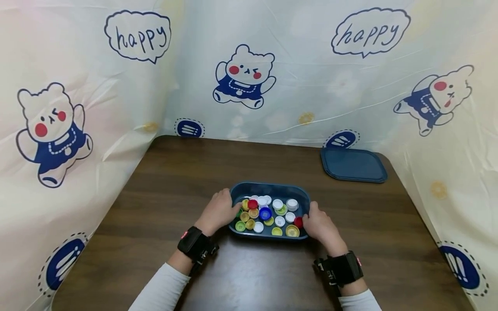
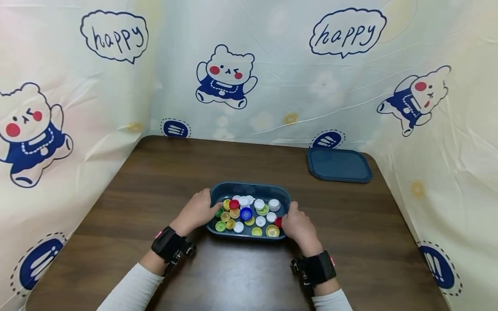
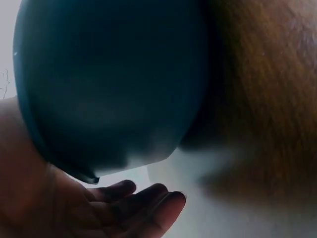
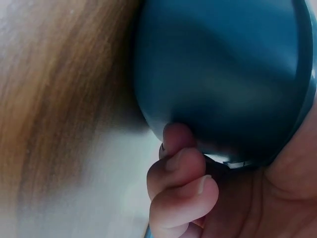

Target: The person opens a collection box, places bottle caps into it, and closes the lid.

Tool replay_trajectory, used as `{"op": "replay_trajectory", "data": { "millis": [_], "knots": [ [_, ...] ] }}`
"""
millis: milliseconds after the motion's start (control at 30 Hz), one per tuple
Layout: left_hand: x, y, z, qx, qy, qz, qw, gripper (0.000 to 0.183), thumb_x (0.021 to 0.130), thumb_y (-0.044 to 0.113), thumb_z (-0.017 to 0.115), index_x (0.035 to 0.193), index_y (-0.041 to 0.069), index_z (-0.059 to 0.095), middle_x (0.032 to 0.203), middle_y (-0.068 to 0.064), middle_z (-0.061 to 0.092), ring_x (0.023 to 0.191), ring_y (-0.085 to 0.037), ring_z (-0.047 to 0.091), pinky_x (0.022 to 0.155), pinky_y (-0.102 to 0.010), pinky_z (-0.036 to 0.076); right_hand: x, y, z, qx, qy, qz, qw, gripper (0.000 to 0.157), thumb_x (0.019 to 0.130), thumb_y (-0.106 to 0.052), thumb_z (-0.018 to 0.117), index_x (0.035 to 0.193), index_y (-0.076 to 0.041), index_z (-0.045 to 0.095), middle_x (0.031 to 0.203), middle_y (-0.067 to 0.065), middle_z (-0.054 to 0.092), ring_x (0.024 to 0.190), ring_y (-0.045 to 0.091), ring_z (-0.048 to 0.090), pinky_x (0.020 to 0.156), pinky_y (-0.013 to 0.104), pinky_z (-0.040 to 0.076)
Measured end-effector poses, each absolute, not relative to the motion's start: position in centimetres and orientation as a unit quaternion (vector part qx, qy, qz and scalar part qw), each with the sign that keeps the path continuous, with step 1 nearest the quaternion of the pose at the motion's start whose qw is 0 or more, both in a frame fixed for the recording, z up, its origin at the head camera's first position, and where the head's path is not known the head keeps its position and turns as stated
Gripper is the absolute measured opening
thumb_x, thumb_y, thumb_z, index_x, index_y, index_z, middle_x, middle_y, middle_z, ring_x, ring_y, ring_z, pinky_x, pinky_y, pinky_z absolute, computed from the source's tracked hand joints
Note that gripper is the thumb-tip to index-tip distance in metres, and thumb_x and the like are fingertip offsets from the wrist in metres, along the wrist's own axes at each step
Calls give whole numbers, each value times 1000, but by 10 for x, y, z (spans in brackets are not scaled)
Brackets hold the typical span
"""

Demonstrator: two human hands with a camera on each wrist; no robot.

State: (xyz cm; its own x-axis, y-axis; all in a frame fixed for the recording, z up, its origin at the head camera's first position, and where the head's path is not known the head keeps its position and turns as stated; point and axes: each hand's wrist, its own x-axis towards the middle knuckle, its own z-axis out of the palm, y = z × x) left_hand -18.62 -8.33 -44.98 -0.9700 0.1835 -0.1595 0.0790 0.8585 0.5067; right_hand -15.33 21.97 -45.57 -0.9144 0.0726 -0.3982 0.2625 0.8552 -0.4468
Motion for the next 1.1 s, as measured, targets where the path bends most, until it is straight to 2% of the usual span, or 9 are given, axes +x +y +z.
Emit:
{"op": "replay_trajectory", "data": {
  "millis": [133, 300, 400, 500, 567, 633, 900, 1000, 1100],
  "knots": [
    [-186, -83, -454, 54, 963, 244, 103, 51, 102, 31, 58, 130, -12, 53, 109, -22, 64, 92, -29, 62, 84, -46, 55, -154, 218, -454, 88, 947, -245, 187, 48, 105, -23, 45, 142, 5, 32, 117, 28, 59, 81, 30, 58, 68, 42, 48],
    [-186, -81, -452, 29, 964, 238, 114, 36, 103, 20, 51, 126, -8, 52, 90, -17, 62, 71, -24, 59, 64, -38, 50, -154, 219, -446, 69, 952, -228, 194, 48, 105, -27, 47, 138, 6, 36, 104, 22, 60, 76, 28, 56, 65, 41, 45],
    [-185, -78, -450, 26, 969, 216, 116, 33, 102, 18, 50, 123, -8, 52, 86, -17, 62, 69, -25, 58, 61, -38, 50, -156, 225, -436, 44, 952, -214, 216, 50, 105, -36, 49, 130, 7, 43, 100, 19, 59, 78, 28, 56, 66, 40, 45],
    [-183, -75, -449, 24, 972, 202, 114, 31, 101, 17, 53, 120, -7, 53, 84, -17, 61, 68, -25, 58, 59, -38, 49, -165, 238, -423, 16, 950, -202, 239, 71, 105, -52, 43, 136, 12, 45, 120, 31, 59, 102, 41, 61, 83, 50, 52],
    [-182, -75, -449, 21, 973, 199, 114, 29, 101, 17, 54, 118, -6, 53, 82, -16, 60, 67, -25, 58, 59, -38, 49, -178, 252, -415, 4, 949, -205, 238, 85, 104, -62, 35, 141, 14, 42, 134, 39, 51, 120, 51, 54, 96, 59, 48],
    [-182, -75, -450, 20, 974, 197, 113, 29, 101, 18, 54, 118, -6, 53, 82, -16, 60, 68, -25, 58, 60, -38, 49, -195, 268, -411, 0, 955, -194, 222, 93, 103, -66, 28, 147, 17, 32, 147, 42, 36, 134, 56, 39, 107, 66, 37],
    [-182, -76, -450, 11, 978, 179, 107, 29, 99, 19, 56, 117, -3, 53, 83, -15, 61, 70, -26, 59, 62, -41, 51, -267, 316, -423, 16, 980, -158, 117, 54, 108, -31, 43, 135, 15, 44, 130, 38, 44, 119, 53, 45, 93, 63, 44],
    [-182, -74, -451, 7, 978, 178, 109, 30, 99, 20, 56, 117, -3, 52, 82, -15, 61, 69, -26, 58, 62, -41, 51, -283, 326, -433, 26, 986, -139, 93, 59, 106, -32, 48, 139, 16, 40, 134, 42, 40, 123, 59, 40, 98, 70, 39],
    [-181, -73, -453, 2, 978, 178, 111, 30, 100, 21, 56, 119, -2, 52, 82, -14, 60, 68, -25, 57, 62, -40, 51, -296, 333, -446, 27, 987, -131, 90, 74, 104, -43, 52, 146, 14, 33, 144, 43, 33, 130, 62, 31, 105, 75, 28]
  ]
}}
